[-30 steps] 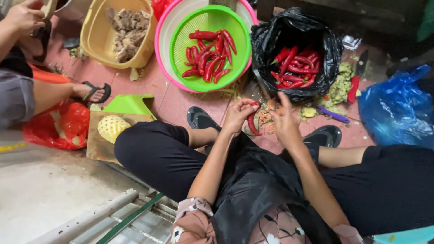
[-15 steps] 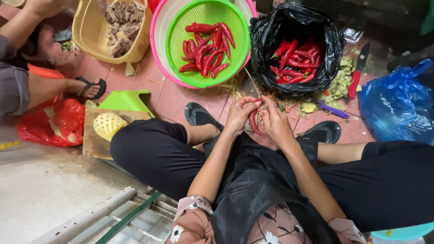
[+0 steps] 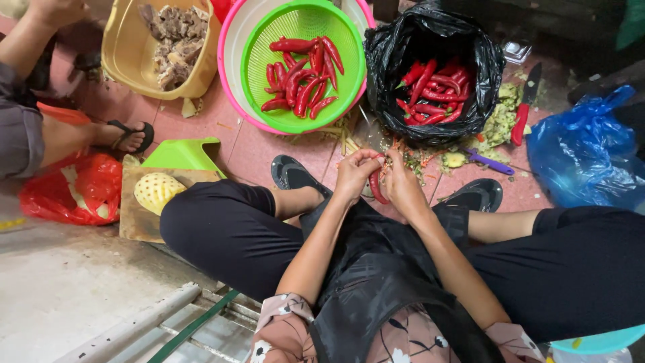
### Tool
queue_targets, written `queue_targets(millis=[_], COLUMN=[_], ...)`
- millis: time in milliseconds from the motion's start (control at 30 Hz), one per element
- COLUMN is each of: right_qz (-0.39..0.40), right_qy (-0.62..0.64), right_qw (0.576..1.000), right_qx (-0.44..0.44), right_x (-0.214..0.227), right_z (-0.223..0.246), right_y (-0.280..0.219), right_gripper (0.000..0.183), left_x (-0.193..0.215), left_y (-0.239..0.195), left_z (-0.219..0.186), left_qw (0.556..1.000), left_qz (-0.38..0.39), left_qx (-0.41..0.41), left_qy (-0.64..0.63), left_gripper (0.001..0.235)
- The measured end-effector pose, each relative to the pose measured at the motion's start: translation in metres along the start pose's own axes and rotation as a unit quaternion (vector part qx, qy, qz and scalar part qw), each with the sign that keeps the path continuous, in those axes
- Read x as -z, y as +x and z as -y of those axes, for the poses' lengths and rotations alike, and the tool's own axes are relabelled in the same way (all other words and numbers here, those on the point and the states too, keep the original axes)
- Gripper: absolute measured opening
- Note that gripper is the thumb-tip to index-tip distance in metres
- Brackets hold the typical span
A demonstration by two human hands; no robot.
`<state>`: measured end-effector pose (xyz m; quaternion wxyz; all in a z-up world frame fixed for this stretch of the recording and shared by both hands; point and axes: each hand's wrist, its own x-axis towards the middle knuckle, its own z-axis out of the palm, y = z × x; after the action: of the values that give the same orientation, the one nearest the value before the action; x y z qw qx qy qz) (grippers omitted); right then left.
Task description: Preparing red chilies by cutting off the tops and slicing them.
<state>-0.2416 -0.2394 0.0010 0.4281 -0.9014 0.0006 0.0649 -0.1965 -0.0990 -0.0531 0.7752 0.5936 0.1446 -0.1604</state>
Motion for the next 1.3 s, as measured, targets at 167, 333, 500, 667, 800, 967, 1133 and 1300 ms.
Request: queue_targets(millis=[167,333,500,667,800,967,1133,1300], right_qz=[0.005,0.003,0.011,0.051,0.029,-0.015,-0.076,-0.052], right_qy=[0.018,0.030,0.387,0.336,0.050,0.117,0.144,0.038], right_qw=[1.000,0.998,0.902,0.923,0.978,0.988,0.984,0.994], right_qx=[-0.018,-0.056,-0.189,-0.182,-0.202,-0.101,-0.068,-0.090], right_x=[0.004,0.007,0.010,0.021,0.014,0.019,0.000,0.005], right_z=[0.005,0.010,0.020,-0.016,-0.055,-0.014,-0.046,-0.039], right_y=[0.001,0.005,0.007,0.010,0.018,0.012,0.014,0.012], right_gripper=[0.042,0.039,0.023,0.034,0.046,0.042,0.023,0.016], left_x=[-0.008,-0.013,-0.007,0.002,0.011,0.001,0.001,0.003], left_y=[-0.007,-0.015,-0.011,0.000,0.010,0.011,0.016,0.024], left_z=[0.003,-0.011,-0.011,-0.006,-0.001,0.010,0.015,0.017], left_qw=[0.998,0.974,0.927,0.994,0.982,0.980,0.976,0.957], left_qz=[-0.014,-0.019,0.021,0.058,0.030,0.047,0.055,0.039], left_qx=[-0.027,-0.136,-0.276,-0.076,-0.116,-0.133,-0.142,-0.172], left_qy=[0.047,0.179,0.253,0.049,0.143,0.138,0.157,0.230], left_gripper=[0.026,0.020,0.020,0.030,0.028,0.030,0.026,0.029])
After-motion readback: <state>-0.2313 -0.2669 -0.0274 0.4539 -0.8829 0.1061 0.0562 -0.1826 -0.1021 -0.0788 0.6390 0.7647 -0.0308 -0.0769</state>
